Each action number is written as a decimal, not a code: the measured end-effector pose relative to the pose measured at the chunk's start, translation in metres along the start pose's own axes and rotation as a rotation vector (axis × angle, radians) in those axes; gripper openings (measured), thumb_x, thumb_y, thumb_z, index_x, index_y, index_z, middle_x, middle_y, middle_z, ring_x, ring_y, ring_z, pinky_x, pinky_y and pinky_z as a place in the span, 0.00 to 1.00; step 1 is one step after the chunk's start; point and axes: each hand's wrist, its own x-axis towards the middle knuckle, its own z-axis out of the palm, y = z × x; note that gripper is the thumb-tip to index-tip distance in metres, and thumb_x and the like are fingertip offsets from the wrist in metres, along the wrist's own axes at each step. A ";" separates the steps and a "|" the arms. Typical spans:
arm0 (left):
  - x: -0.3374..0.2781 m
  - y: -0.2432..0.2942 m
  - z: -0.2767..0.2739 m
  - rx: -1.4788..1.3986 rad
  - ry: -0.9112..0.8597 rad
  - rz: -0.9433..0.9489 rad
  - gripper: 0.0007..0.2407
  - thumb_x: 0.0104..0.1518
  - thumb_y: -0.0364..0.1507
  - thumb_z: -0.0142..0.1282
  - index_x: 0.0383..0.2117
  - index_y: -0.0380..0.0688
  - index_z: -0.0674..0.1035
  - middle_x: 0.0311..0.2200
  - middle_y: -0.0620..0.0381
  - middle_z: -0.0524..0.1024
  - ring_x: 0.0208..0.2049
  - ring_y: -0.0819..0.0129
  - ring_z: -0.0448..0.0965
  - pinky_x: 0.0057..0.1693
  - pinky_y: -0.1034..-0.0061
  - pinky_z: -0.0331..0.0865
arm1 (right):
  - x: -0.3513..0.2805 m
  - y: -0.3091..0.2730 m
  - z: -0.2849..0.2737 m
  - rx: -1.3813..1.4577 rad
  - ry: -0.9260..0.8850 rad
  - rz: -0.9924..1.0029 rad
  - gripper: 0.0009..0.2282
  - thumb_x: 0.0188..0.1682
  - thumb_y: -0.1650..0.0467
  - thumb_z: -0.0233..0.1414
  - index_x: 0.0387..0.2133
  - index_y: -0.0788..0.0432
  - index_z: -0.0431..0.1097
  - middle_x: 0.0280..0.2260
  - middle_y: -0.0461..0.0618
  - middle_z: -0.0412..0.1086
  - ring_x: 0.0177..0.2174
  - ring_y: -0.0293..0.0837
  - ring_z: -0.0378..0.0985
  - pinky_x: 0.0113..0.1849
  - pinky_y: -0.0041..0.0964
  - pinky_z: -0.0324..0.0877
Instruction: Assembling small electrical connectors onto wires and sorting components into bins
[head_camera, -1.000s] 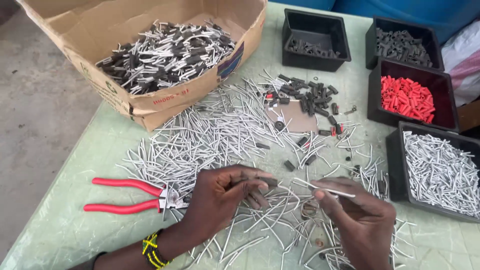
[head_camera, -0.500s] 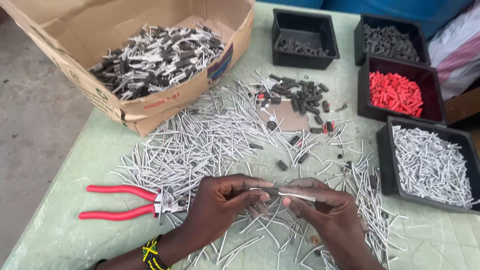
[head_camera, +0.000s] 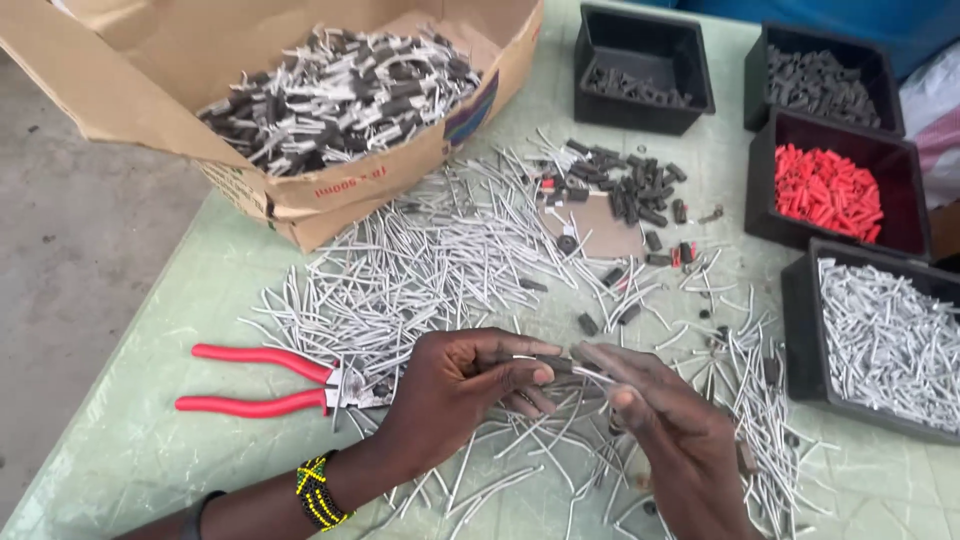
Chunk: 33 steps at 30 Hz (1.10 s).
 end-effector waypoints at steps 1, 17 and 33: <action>0.001 0.000 -0.001 -0.044 0.017 -0.011 0.11 0.52 0.20 0.64 0.40 0.25 0.85 0.30 0.38 0.86 0.27 0.52 0.88 0.35 0.76 0.83 | 0.000 -0.001 -0.001 -0.014 -0.010 -0.006 0.19 0.51 0.64 0.49 0.52 0.59 0.75 0.49 0.54 0.76 0.52 0.45 0.75 0.54 0.38 0.64; 0.010 0.015 -0.012 0.147 0.033 0.194 0.09 0.54 0.20 0.61 0.40 0.27 0.85 0.36 0.40 0.87 0.25 0.59 0.87 0.33 0.79 0.82 | 0.027 0.024 -0.027 -0.719 -0.148 -0.575 0.13 0.42 0.63 0.64 0.42 0.42 0.80 0.39 0.30 0.79 0.43 0.40 0.73 0.49 0.43 0.53; 0.003 0.002 -0.011 0.086 0.000 0.068 0.10 0.53 0.21 0.63 0.40 0.28 0.86 0.25 0.41 0.85 0.24 0.64 0.85 0.35 0.79 0.82 | 0.012 0.000 -0.021 -0.466 0.034 -0.509 0.08 0.48 0.77 0.58 0.40 0.57 0.78 0.36 0.51 0.77 0.32 0.39 0.80 0.36 0.27 0.72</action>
